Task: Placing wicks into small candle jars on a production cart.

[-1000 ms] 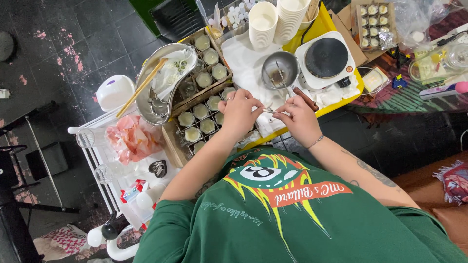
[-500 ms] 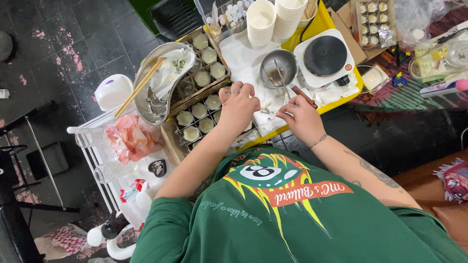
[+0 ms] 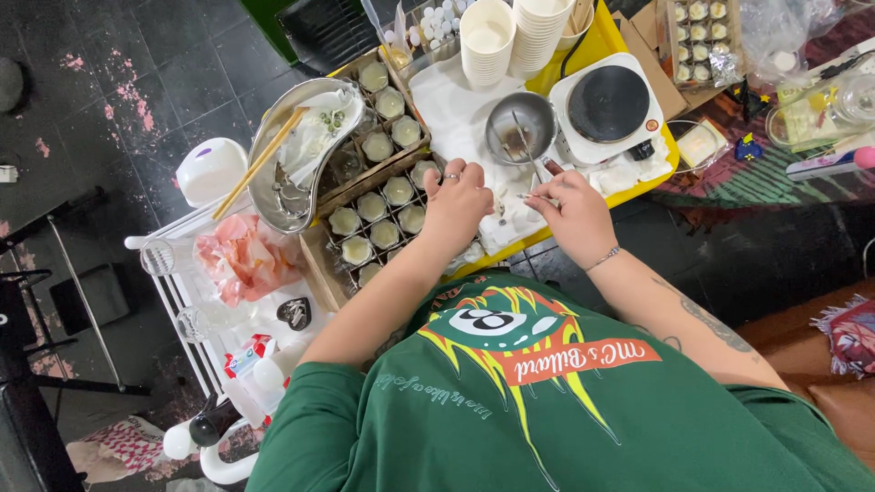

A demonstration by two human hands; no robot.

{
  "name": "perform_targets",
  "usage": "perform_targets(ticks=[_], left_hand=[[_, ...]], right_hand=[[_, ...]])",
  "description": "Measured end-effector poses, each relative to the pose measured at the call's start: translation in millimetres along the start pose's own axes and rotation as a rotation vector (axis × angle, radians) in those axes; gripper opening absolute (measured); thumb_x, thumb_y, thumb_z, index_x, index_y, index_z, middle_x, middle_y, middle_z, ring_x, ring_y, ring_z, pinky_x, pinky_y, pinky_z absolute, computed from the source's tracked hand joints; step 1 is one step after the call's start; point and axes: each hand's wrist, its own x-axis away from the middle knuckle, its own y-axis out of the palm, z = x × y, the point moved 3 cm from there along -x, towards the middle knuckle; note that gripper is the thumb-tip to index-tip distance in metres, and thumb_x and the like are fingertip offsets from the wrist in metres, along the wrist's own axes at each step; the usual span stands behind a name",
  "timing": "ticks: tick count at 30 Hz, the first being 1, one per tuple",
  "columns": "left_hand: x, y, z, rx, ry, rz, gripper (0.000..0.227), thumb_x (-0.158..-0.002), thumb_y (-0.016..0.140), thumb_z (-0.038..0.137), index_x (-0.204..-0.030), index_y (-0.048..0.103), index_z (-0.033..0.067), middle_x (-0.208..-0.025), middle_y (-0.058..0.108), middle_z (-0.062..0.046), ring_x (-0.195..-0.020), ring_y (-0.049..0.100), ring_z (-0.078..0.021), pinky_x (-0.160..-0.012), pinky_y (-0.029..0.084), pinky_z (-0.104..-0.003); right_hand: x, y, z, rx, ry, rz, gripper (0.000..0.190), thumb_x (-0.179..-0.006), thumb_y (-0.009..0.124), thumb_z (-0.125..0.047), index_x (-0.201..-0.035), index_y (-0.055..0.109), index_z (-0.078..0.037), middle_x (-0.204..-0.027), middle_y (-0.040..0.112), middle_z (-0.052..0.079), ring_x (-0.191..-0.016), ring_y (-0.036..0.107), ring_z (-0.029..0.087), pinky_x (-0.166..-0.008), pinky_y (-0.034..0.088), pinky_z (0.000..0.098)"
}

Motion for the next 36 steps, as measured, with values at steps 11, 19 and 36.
perform_targets(ticks=[11, 19, 36], left_hand=[[3, -30, 5, 0.269, -0.134, 0.115, 0.025, -0.077, 0.082, 0.040, -0.097, 0.079, 0.0252, -0.102, 0.059, 0.002, -0.110, 0.052, -0.0239, -0.090, 0.029, -0.050], [6, -23, 5, 0.603, -0.332, 0.011, 0.018, -0.085, 0.079, 0.041, -0.097, 0.082, 0.0279, -0.102, 0.061, 0.004, -0.110, 0.053, -0.0225, -0.091, 0.028, -0.046], [16, -41, 19, -0.017, 0.102, 0.143, 0.018, -0.081, 0.079, 0.038, -0.087, 0.070, 0.0222, -0.109, 0.057, 0.004, -0.121, 0.051, -0.0208, -0.097, 0.032, -0.050]], right_hand=[[-6, 2, -10, -0.217, 0.153, -0.126, 0.017, -0.092, 0.077, -0.020, -0.101, 0.077, -0.005, -0.094, 0.064, 0.005, -0.067, 0.058, 0.015, -0.064, 0.049, 0.0276], [-8, -1, -30, -0.258, 0.093, -0.132, 0.019, -0.094, 0.076, -0.021, -0.102, 0.076, -0.004, -0.097, 0.064, 0.004, -0.072, 0.060, 0.010, -0.064, 0.050, 0.0237], [-12, -12, -54, 0.192, -0.305, -0.075, 0.015, -0.089, 0.078, -0.018, -0.094, 0.070, -0.006, -0.106, 0.060, 0.010, -0.087, 0.065, 0.030, -0.073, 0.054, 0.0408]])
